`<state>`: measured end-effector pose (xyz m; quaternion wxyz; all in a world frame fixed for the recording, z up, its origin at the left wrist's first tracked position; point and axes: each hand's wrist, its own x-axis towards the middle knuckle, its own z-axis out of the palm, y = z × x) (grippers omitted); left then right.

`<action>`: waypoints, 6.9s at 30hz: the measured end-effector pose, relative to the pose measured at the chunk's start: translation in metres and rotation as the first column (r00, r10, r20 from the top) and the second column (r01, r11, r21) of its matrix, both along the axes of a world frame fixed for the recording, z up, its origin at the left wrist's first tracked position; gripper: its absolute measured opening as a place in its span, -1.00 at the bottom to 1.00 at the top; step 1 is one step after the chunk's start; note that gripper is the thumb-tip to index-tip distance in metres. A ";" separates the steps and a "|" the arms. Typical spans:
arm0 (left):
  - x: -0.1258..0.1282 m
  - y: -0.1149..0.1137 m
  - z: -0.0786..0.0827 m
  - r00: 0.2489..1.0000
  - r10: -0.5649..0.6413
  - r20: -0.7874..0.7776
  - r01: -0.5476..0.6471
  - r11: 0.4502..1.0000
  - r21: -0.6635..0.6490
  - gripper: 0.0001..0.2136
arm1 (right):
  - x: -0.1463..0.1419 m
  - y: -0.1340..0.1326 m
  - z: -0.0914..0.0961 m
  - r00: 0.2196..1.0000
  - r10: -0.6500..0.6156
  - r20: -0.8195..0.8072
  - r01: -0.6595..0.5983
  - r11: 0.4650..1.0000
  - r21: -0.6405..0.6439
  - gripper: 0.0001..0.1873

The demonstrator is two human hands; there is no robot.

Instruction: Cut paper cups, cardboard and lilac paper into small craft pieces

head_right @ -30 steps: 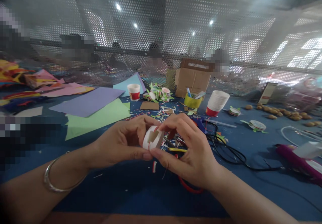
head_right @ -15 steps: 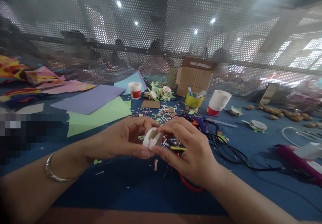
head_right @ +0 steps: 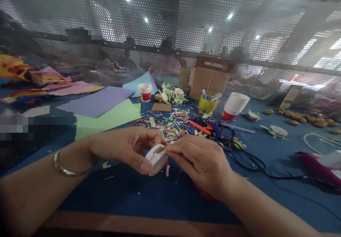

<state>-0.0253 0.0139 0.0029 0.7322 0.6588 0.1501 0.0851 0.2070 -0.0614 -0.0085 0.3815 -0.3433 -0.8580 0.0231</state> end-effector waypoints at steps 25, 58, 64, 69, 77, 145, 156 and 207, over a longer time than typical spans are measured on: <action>0.021 -0.004 -0.017 0.849 0.333 0.411 -0.521 0.397 0.755 -0.83 | -0.006 0.002 -0.004 0.949 -0.186 -0.254 0.087 0.930 -0.356 -0.87; 0.026 -0.017 -0.009 0.918 0.358 0.171 -0.371 0.927 0.054 -0.73 | 0.000 0.001 0.005 0.983 -0.023 -0.183 -0.039 0.944 -0.328 -0.86; 0.023 -0.016 -0.005 0.922 0.343 0.181 -0.360 0.930 0.074 -0.73 | -0.002 0.000 0.004 0.986 0.038 -0.162 -0.087 0.948 -0.307 -0.87; 0.018 -0.013 -0.003 0.911 0.333 0.243 -0.384 0.900 0.205 -0.72 | -0.002 0.002 0.002 0.989 0.075 -0.126 -0.102 0.969 -0.225 -0.92; 0.017 -0.013 -0.005 0.875 0.382 0.297 -0.474 0.798 0.372 -0.64 | -0.002 0.002 0.001 0.988 -0.024 -0.150 -0.018 0.962 -0.272 -0.84; 0.034 -0.016 -0.014 0.790 0.604 0.105 -0.587 0.795 -0.151 -0.65 | 0.000 0.010 -0.002 0.981 -0.148 -0.125 0.128 0.980 -0.152 -0.94; 0.019 -0.012 -0.013 0.897 0.392 0.202 -0.441 0.783 0.438 -0.32 | 0.001 0.007 -0.005 0.949 -0.169 -0.266 0.092 0.956 -0.278 -0.88; 0.026 -0.016 -0.014 0.805 0.557 0.205 -0.549 0.567 0.615 -0.31 | -0.002 0.005 -0.005 0.972 -0.183 -0.145 0.176 0.982 -0.065 -0.60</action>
